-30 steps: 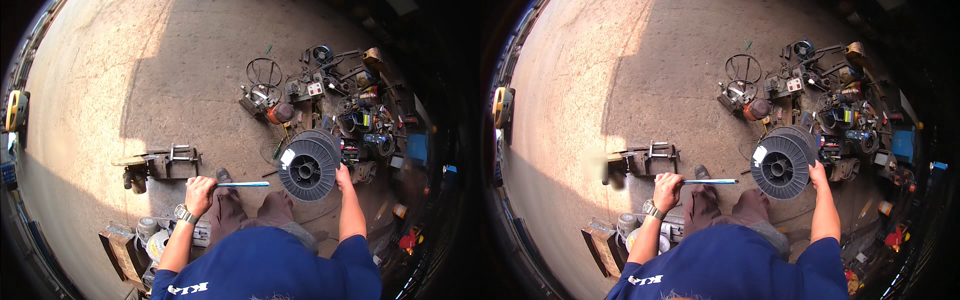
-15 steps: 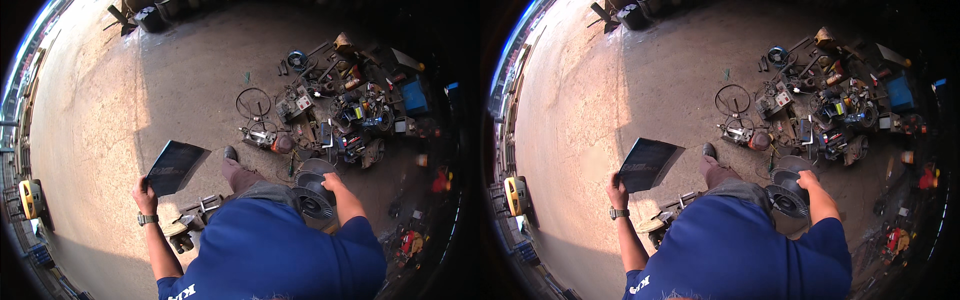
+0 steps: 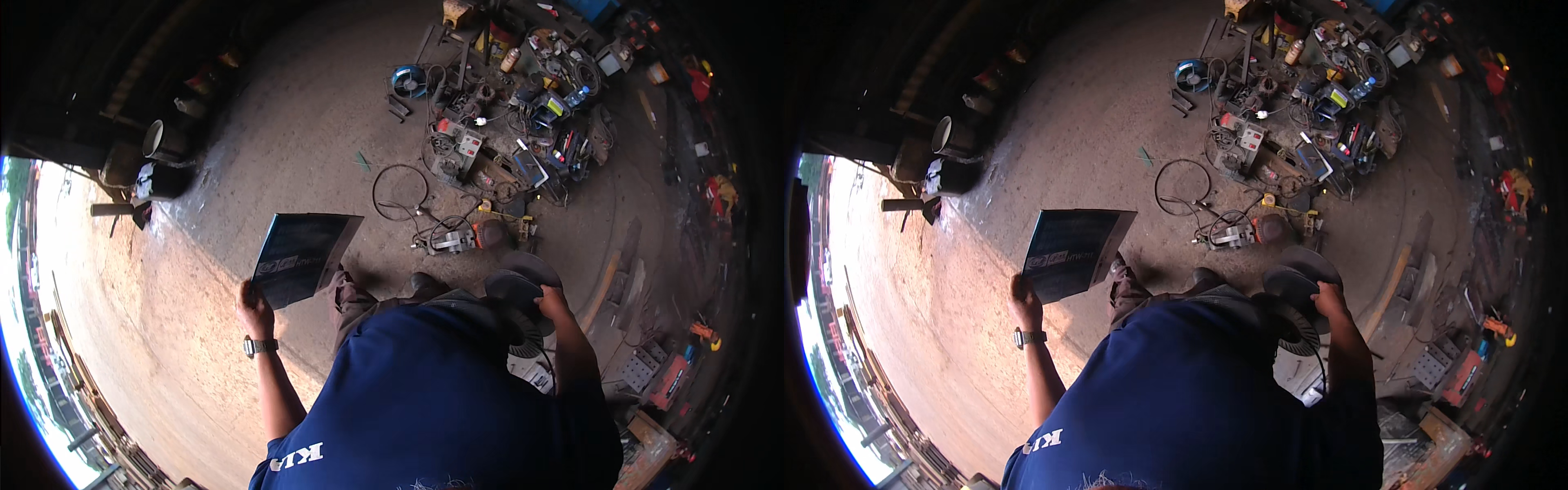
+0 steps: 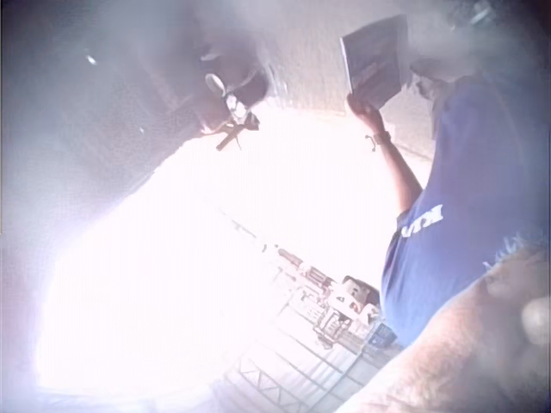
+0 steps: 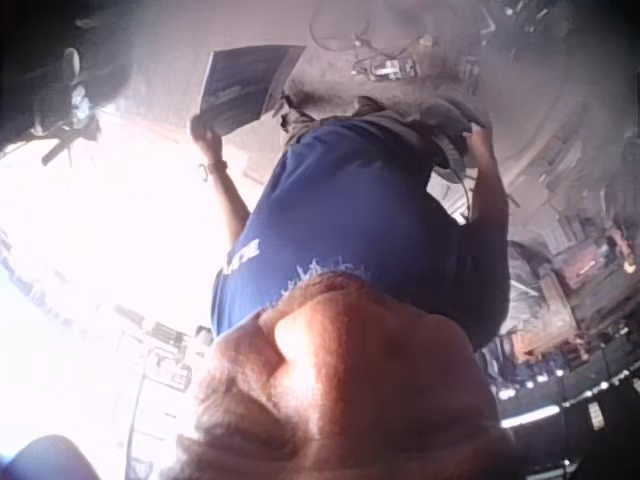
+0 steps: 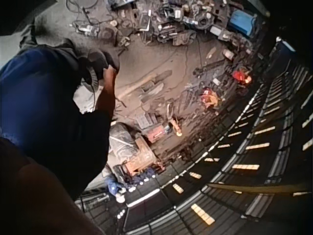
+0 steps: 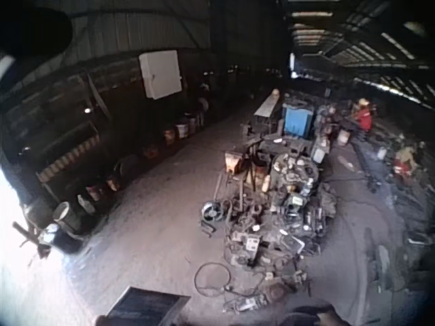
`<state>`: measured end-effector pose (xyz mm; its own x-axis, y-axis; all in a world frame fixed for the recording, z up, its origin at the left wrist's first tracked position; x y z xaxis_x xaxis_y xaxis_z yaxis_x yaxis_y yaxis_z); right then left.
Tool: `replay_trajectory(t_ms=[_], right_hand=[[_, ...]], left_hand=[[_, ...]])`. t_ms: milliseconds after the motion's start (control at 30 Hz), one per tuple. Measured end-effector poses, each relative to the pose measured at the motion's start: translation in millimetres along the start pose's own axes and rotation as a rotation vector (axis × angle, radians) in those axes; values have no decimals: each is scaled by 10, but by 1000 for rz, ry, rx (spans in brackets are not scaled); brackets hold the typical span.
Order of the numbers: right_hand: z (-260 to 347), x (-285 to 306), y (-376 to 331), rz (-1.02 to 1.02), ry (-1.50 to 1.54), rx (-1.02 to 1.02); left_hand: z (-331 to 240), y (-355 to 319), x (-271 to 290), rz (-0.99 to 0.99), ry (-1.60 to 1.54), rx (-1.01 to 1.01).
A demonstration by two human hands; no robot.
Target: The person unpacks a new fan blade and then sits on the floor to work on a small orange power tool. They use a hex key to remove screws and open the casing, then manipulate internal wires and components.
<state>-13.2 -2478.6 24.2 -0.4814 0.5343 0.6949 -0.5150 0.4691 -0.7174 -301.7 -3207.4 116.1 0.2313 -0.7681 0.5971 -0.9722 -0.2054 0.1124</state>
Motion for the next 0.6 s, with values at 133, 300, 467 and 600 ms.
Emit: replay_trajectory(t_ms=[133,300,467,600], right_hand=[[215,-844,-438,-198,187,-88],[884,-1724,-1005,-380,236,-214],[1685,-2323,-999,-363,351,-382],[2348,-2899,-480,-373,326,-293]], left_hand=[[-316,1335,-786,399,237,-332],[-701,1865,-1650,871,158,-778],[-1260,1524,-1986,1382,0,-1074],[-1221,1015,-2101,1562,-53,-1250]])
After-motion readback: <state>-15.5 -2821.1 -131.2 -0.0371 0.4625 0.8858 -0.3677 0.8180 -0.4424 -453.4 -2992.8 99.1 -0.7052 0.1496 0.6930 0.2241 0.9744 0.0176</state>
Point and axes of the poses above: each hand's wrist, its own y-axis towards the middle knuckle, its own x-axis out of the back of the hand, z = x × y, the point moved 5 cm from there along y, towards the middle knuckle
